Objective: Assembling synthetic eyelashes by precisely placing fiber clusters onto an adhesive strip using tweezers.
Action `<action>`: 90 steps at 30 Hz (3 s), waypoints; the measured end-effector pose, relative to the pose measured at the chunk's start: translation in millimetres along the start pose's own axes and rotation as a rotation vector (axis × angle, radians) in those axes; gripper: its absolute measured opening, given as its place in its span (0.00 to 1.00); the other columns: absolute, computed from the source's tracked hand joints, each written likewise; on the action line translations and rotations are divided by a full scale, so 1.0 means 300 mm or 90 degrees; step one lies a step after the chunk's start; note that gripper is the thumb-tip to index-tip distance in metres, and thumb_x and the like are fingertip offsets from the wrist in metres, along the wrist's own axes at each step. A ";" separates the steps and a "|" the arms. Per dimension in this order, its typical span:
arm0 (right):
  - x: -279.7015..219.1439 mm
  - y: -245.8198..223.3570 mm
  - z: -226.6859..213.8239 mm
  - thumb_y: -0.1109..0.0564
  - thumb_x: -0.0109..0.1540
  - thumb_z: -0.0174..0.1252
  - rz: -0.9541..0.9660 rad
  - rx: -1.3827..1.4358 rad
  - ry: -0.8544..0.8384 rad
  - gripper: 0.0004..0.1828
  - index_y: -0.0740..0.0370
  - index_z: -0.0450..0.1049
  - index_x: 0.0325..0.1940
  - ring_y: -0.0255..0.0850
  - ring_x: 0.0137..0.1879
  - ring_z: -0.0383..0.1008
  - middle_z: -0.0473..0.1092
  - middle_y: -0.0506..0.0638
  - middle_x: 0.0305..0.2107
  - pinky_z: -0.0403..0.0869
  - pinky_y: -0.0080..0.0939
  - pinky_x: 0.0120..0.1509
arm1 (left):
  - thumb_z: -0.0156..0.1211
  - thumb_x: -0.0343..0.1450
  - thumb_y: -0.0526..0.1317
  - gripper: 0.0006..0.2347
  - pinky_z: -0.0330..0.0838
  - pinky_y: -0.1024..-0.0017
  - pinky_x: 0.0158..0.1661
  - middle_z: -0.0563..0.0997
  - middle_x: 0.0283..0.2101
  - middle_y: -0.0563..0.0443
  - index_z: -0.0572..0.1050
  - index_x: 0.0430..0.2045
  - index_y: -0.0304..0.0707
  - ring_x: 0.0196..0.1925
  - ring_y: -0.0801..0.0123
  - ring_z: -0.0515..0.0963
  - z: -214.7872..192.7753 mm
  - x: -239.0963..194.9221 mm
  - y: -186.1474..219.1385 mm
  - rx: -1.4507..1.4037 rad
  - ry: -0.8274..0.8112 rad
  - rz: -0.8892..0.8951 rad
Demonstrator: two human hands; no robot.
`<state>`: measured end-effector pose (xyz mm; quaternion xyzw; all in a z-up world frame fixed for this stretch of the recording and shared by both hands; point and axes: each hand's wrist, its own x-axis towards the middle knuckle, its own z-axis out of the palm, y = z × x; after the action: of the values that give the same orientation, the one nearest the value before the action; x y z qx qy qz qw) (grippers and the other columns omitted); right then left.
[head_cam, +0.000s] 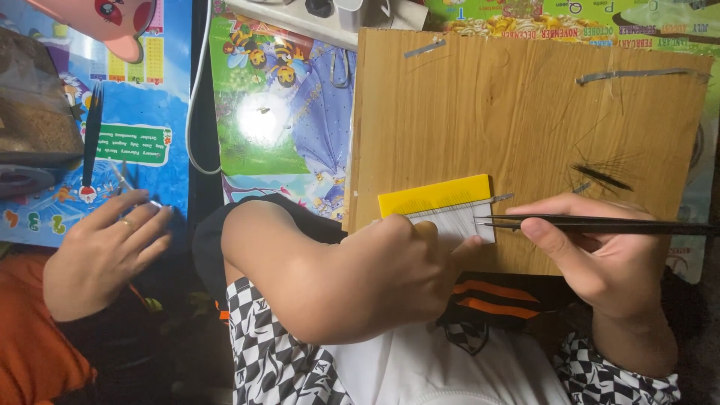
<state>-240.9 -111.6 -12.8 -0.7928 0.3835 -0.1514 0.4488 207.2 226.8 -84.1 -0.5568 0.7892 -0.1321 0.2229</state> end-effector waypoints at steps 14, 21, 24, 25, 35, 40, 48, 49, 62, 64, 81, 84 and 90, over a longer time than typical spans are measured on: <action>-0.030 -0.002 0.030 0.62 0.70 0.57 0.092 0.032 0.054 0.07 0.66 0.79 0.46 0.32 0.22 0.53 0.61 0.47 0.16 0.52 0.29 0.29 | 0.54 0.69 0.35 0.14 0.67 0.73 0.22 0.71 0.70 0.43 0.84 0.41 0.60 0.48 0.65 0.83 -0.623 0.882 0.318 -0.293 0.160 0.269; -0.015 0.024 0.011 0.61 0.68 0.56 0.036 0.035 0.015 0.08 0.68 0.79 0.42 0.33 0.19 0.58 0.70 0.50 0.19 0.56 0.29 0.28 | 0.52 0.69 0.35 0.14 0.59 0.72 0.20 0.77 0.61 0.51 0.83 0.44 0.52 0.30 0.70 0.80 -0.627 0.854 0.321 -0.288 0.203 0.229; -0.018 0.019 0.016 0.61 0.68 0.56 0.052 0.033 0.017 0.09 0.69 0.79 0.43 0.33 0.20 0.58 0.67 0.50 0.17 0.56 0.30 0.28 | 0.52 0.69 0.36 0.16 0.57 0.72 0.20 0.79 0.52 0.56 0.80 0.50 0.48 0.28 0.71 0.78 -0.627 0.848 0.306 -0.293 0.192 0.222; -0.019 0.024 0.017 0.61 0.68 0.56 0.059 0.034 0.020 0.08 0.68 0.79 0.43 0.34 0.20 0.58 0.68 0.50 0.18 0.56 0.30 0.29 | 0.53 0.69 0.36 0.18 0.55 0.72 0.20 0.80 0.48 0.58 0.79 0.53 0.45 0.27 0.71 0.78 -0.627 0.847 0.301 -0.295 0.187 0.218; -0.008 -0.013 0.019 0.62 0.70 0.54 0.046 0.006 0.018 0.09 0.68 0.80 0.42 0.32 0.20 0.57 0.63 0.48 0.14 0.55 0.30 0.28 | 0.50 0.71 0.39 0.25 0.52 0.70 0.23 0.80 0.28 0.73 0.71 0.66 0.34 0.21 0.72 0.74 -0.648 0.840 0.273 -0.285 0.160 0.219; -0.008 -0.011 0.026 0.62 0.70 0.54 0.054 0.012 0.027 0.10 0.69 0.79 0.42 0.32 0.19 0.55 0.59 0.47 0.11 0.53 0.29 0.27 | 0.50 0.71 0.39 0.25 0.53 0.70 0.23 0.79 0.28 0.73 0.70 0.66 0.34 0.22 0.71 0.75 -0.645 0.840 0.282 -0.292 0.159 0.214; -0.023 0.014 0.022 0.58 0.70 0.54 0.053 0.006 0.035 0.12 0.69 0.79 0.43 0.33 0.20 0.58 0.62 0.48 0.12 0.56 0.31 0.27 | 0.54 0.69 0.36 0.21 0.52 0.71 0.23 0.83 0.33 0.67 0.77 0.59 0.40 0.21 0.74 0.72 -0.658 0.833 0.266 -0.271 0.138 0.244; -0.028 0.021 0.021 0.58 0.70 0.54 0.035 -0.011 0.038 0.12 0.69 0.80 0.42 0.35 0.23 0.61 0.67 0.49 0.18 0.59 0.32 0.32 | 0.53 0.69 0.36 0.24 0.57 0.71 0.22 0.83 0.35 0.68 0.72 0.63 0.35 0.21 0.73 0.75 -0.658 0.834 0.261 -0.271 0.154 0.257; -0.030 0.025 0.020 0.55 0.69 0.53 0.058 0.004 0.044 0.14 0.69 0.80 0.41 0.35 0.22 0.60 0.67 0.50 0.18 0.58 0.32 0.31 | 0.57 0.69 0.33 0.08 0.66 0.66 0.22 0.80 0.45 0.58 0.83 0.30 0.50 0.39 0.63 0.81 -0.630 0.882 0.192 -0.414 0.176 0.340; -0.028 0.021 0.019 0.55 0.69 0.53 0.059 0.004 0.044 0.14 0.69 0.80 0.42 0.35 0.21 0.60 0.66 0.50 0.16 0.58 0.32 0.31 | 0.58 0.69 0.34 0.08 0.63 0.67 0.23 0.80 0.42 0.61 0.83 0.28 0.53 0.36 0.65 0.81 -0.638 0.883 0.202 -0.388 0.135 0.348; -0.021 0.014 0.015 0.55 0.70 0.52 0.093 0.042 0.055 0.16 0.70 0.78 0.40 0.34 0.18 0.53 0.56 0.48 0.10 0.51 0.32 0.27 | 0.57 0.70 0.31 0.13 0.56 0.70 0.23 0.79 0.39 0.62 0.83 0.26 0.60 0.36 0.67 0.76 -0.659 0.883 0.240 -0.291 0.026 0.379; -0.025 0.006 0.016 0.55 0.68 0.50 0.141 0.174 0.062 0.17 0.76 0.73 0.42 0.30 0.15 0.45 0.48 0.45 0.07 0.45 0.29 0.24 | 0.57 0.68 0.35 0.11 0.55 0.68 0.24 0.83 0.36 0.64 0.84 0.27 0.61 0.32 0.68 0.80 -0.636 0.883 0.277 -0.338 0.104 0.293; -0.027 0.018 0.023 0.57 0.68 0.50 0.114 0.230 0.114 0.17 0.80 0.71 0.43 0.30 0.18 0.41 0.43 0.44 0.10 0.41 0.32 0.29 | 0.57 0.68 0.34 0.12 0.56 0.68 0.24 0.83 0.35 0.64 0.84 0.26 0.62 0.37 0.70 0.79 -0.633 0.885 0.286 -0.343 0.090 0.297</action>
<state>-244.8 -103.0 -20.2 -0.6457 0.4574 -0.2466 0.5595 -32.4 -0.1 -13.2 -0.3902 0.9149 0.0970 0.0371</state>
